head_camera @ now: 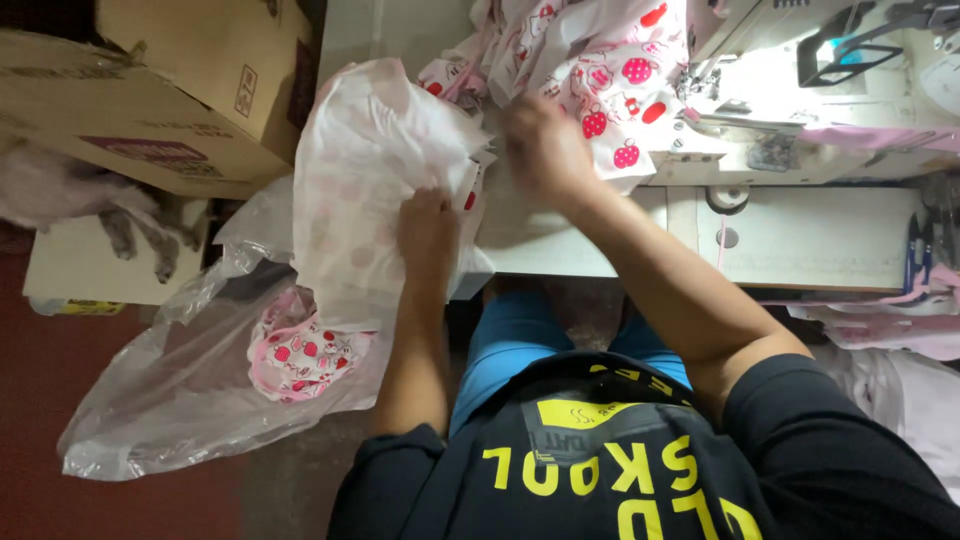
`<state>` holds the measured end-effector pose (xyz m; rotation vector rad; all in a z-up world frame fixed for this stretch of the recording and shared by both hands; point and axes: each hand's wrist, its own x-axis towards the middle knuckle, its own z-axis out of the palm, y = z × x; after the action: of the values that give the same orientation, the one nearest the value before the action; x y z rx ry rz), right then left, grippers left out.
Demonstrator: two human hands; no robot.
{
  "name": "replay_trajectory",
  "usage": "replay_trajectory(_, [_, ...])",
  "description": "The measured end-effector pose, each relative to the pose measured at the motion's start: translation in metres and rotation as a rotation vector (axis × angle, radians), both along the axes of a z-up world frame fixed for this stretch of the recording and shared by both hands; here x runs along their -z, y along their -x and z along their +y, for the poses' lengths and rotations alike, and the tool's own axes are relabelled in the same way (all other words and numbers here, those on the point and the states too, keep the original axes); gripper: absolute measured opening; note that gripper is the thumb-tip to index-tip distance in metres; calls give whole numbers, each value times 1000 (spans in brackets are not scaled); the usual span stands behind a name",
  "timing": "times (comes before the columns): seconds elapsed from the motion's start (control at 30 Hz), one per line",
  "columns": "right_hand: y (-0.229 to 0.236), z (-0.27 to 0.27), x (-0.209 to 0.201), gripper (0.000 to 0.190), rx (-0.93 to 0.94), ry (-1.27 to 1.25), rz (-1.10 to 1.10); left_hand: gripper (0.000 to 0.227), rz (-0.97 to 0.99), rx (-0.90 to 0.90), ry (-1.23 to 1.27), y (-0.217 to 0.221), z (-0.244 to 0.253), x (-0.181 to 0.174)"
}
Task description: Inspecting and sorting baby garments on a sewing factory floor
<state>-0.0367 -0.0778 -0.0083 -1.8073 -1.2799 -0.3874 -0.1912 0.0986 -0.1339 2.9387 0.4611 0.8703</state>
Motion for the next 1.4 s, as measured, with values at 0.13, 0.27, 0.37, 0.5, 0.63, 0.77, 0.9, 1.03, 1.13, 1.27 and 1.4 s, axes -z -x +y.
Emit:
replay_trajectory(0.13, [35, 32, 13, 56, -119, 293, -14, 9, 12, -139, 950, 45, -7, -37])
replay_trajectory(0.27, [21, 74, 36, 58, 49, 277, 159, 12, -37, -192, 1053, 100, -53, -121])
replay_trajectory(0.37, [3, 72, 38, 36, -84, -327, 592, 17, -412, -228, 832, 116, -50, -149])
replay_trajectory(0.5, [35, -27, 10, 34, -384, -626, 758, 15, -856, -11, 383, 58, -48, -184])
replay_trajectory(0.63, [31, -142, 36, 15, -32, -288, -61, 20, -455, 6, -70, -70, -113, -106])
replay_trajectory(0.77, [42, -214, 98, 22, -233, -595, 1467, 41, -185, 824, 315, -96, -187, -132])
replay_trajectory(0.9, [52, -245, 63, 21, -144, -627, 1527, 34, -220, 691, 116, -104, -206, -127])
replay_trajectory(1.03, [41, -255, 55, 4, -147, -588, 1446, 35, -247, 358, -95, -126, -217, -113])
replay_trajectory(1.13, [34, -258, 66, 9, -43, -606, 1452, 40, -216, 284, -89, -139, -219, -113])
replay_trajectory(1.27, [22, -249, 61, 9, 93, -636, 1446, 42, -307, 380, -69, -160, -212, -113])
replay_trajectory(1.4, [24, -241, 73, 16, 140, -615, 1403, 33, -449, 646, 90, -120, -209, -140])
